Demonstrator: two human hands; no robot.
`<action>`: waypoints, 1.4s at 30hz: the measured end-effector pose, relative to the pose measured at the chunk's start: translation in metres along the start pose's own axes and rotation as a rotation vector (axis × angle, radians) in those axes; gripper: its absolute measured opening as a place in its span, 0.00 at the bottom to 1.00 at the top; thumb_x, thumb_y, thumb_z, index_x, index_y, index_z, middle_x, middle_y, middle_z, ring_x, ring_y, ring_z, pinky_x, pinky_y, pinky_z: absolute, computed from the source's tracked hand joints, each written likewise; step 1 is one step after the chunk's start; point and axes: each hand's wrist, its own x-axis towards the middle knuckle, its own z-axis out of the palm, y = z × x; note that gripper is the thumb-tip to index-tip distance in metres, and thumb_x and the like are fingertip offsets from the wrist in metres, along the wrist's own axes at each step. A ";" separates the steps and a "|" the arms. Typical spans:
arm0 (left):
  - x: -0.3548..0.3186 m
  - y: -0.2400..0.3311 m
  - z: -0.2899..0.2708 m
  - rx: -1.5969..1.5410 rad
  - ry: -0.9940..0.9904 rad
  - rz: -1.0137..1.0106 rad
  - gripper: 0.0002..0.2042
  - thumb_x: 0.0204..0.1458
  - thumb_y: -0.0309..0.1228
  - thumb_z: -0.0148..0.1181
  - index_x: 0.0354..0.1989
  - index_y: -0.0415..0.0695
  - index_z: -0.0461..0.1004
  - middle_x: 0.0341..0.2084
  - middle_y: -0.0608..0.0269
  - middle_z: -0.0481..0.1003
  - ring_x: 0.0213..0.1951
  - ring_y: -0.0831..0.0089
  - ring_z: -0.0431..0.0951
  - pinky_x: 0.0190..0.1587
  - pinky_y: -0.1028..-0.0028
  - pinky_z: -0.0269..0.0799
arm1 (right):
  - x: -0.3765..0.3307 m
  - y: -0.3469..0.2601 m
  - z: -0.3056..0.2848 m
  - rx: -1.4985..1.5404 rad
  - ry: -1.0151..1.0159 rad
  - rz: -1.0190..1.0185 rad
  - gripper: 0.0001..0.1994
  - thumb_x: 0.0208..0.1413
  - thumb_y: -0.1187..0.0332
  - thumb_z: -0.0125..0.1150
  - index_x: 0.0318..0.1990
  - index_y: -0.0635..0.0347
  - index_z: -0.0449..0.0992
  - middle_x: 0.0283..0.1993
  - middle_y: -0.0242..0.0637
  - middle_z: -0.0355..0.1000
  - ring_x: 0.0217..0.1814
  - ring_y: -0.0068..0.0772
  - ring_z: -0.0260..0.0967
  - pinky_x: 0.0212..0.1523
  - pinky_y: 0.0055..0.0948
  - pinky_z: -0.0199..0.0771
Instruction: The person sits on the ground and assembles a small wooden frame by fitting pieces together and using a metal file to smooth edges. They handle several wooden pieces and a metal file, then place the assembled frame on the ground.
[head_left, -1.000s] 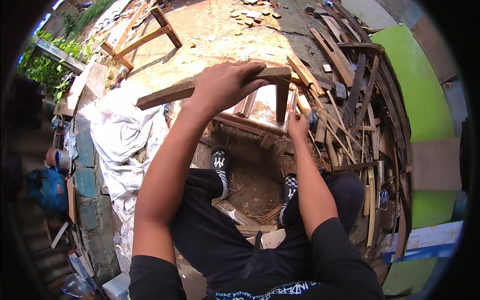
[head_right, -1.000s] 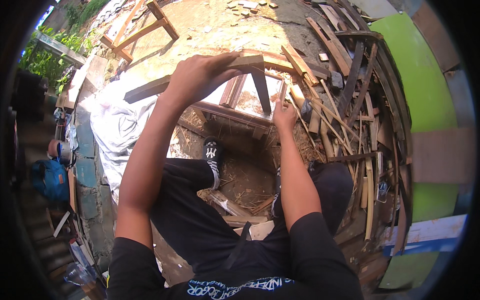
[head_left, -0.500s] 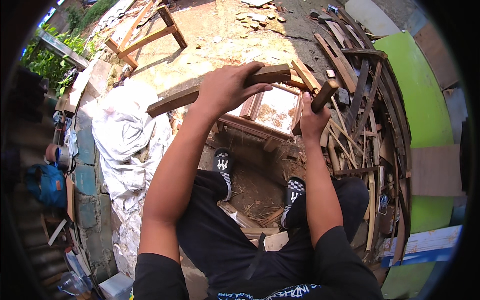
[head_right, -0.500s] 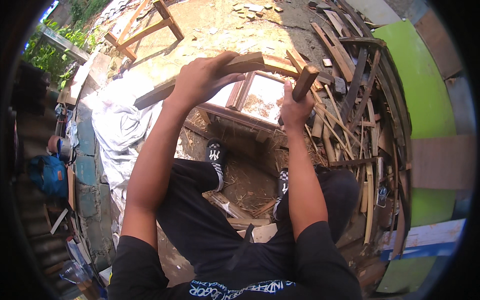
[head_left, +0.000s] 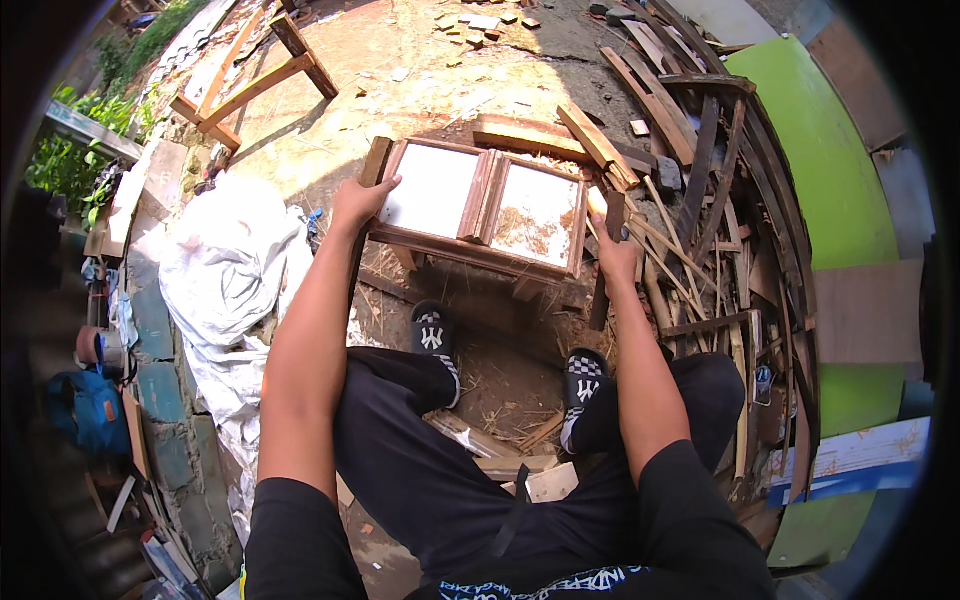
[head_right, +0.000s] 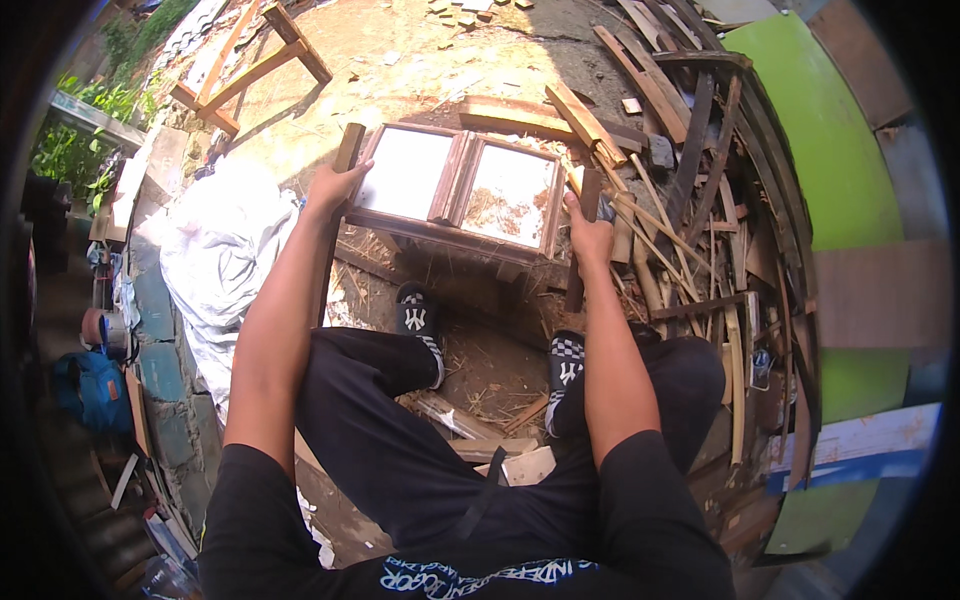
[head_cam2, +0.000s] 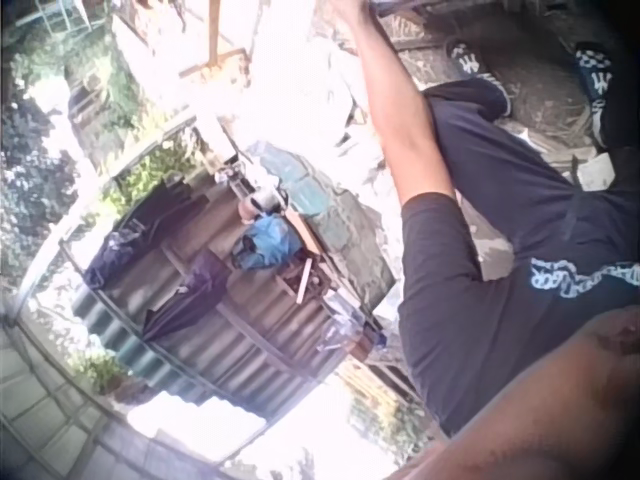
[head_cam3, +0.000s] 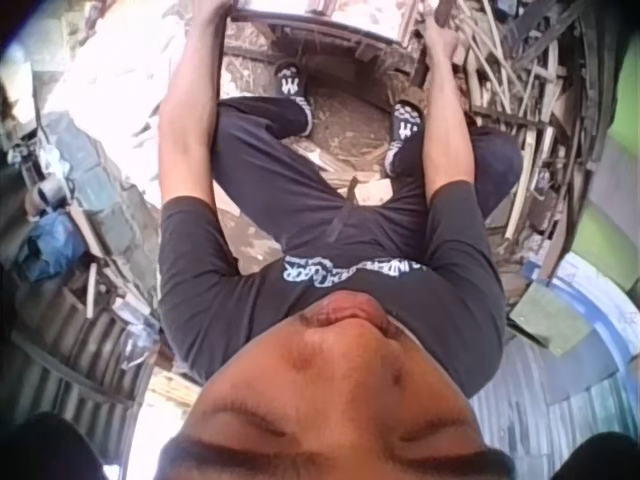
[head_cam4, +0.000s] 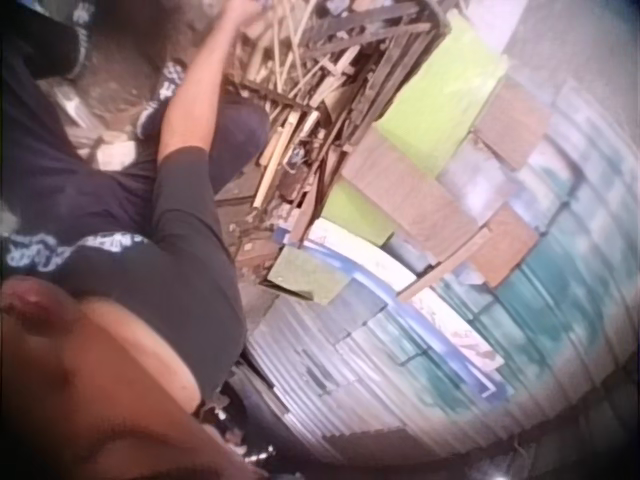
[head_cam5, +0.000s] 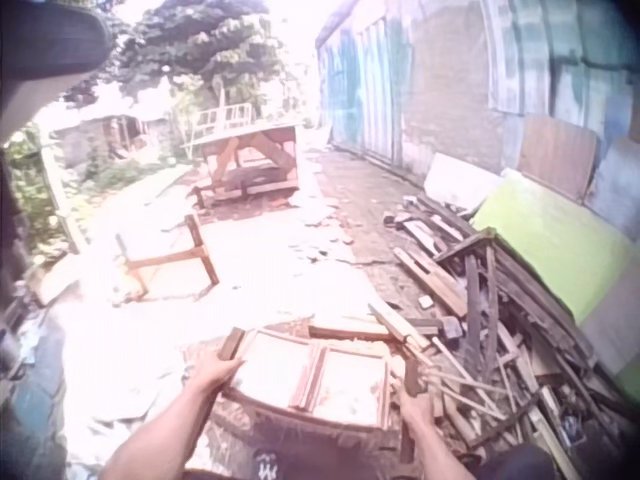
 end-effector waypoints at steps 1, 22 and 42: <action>0.004 0.006 0.002 0.032 -0.017 -0.012 0.29 0.44 0.53 0.75 0.38 0.34 0.81 0.21 0.52 0.79 0.19 0.67 0.80 0.21 0.66 0.74 | 0.003 -0.003 0.005 -0.038 0.017 -0.034 0.37 0.49 0.31 0.68 0.26 0.64 0.72 0.21 0.37 0.68 0.23 0.35 0.71 0.27 0.40 0.73; -0.053 0.059 -0.028 -0.048 -0.144 0.090 0.25 0.45 0.49 0.74 0.22 0.33 0.77 0.16 0.55 0.74 0.16 0.67 0.75 0.19 0.68 0.67 | -0.078 -0.042 -0.101 0.188 -0.161 -0.240 0.25 0.55 0.50 0.72 0.38 0.71 0.83 0.31 0.36 0.79 0.30 0.25 0.74 0.33 0.29 0.72; -0.255 0.134 -0.036 0.061 0.075 0.439 0.26 0.44 0.48 0.72 0.33 0.30 0.83 0.26 0.43 0.82 0.33 0.55 0.85 0.39 0.62 0.79 | -0.168 0.004 -0.281 0.219 0.149 -0.627 0.21 0.58 0.53 0.71 0.34 0.69 0.83 0.29 0.34 0.80 0.31 0.23 0.74 0.35 0.32 0.73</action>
